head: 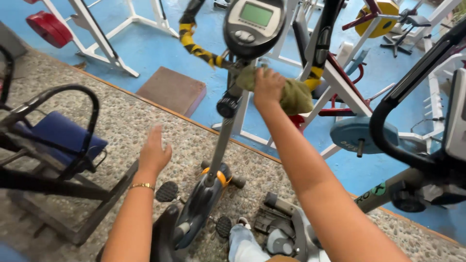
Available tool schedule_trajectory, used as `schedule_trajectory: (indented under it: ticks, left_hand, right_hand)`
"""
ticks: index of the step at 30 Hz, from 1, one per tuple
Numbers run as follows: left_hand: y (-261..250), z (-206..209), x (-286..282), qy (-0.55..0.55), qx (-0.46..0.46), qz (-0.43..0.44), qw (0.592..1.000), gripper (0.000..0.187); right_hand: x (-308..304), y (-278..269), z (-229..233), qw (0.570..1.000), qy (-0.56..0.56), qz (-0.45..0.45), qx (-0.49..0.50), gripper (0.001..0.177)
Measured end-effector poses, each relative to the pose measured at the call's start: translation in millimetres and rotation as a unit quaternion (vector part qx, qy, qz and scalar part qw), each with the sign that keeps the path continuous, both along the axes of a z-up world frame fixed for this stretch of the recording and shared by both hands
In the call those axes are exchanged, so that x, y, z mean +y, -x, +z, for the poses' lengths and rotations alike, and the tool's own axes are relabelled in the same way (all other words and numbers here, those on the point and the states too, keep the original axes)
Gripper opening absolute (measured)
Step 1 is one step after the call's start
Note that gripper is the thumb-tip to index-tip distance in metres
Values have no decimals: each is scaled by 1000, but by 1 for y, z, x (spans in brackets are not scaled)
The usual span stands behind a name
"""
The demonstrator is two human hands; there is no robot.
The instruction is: Cleaning various pieces of gym equipment using a cloth.
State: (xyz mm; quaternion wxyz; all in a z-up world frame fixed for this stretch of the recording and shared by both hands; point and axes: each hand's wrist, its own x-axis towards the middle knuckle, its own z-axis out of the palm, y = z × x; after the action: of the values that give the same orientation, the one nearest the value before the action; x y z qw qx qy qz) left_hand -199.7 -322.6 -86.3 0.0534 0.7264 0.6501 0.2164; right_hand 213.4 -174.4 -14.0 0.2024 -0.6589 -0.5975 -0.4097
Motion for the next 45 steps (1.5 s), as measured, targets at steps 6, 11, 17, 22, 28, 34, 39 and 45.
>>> schedule_trajectory:
  ticks: [6,11,17,22,28,34,39,45]
  left_hand:
    - [127,-170,-82,325,64,-6,943,66]
    - [183,-175,-260,340,135,-15,931,76]
    - [198,-173,-370,139,182,0,974,86]
    - [188,-164,-382,129,-31,23,991,81]
    - [194,-184,-368,-81,150,-107,979,63]
    - [203,-172,-361,235,-27,73,969,97]
    - [214,-180,-345,214,100,46,971,103]
    - [197,-100,-315,260,75,-34,962,63]
  right_hand:
    - [-165,92,39,736,341,188,554,52]
    - [-358,295,-32,558,512,224,613,55]
    - [-519,417,-150,760,493,360,221,91]
    - [-523,399,-146,769,490,352,211,90]
    - [-515,391,-141,745,556,334,155,96]
    - [-506,394,-131,720,563,352,201,90]
    - [-484,408,-123,732,568,307,215,84]
    - [-441,427,-147,770,553,233,219,85]
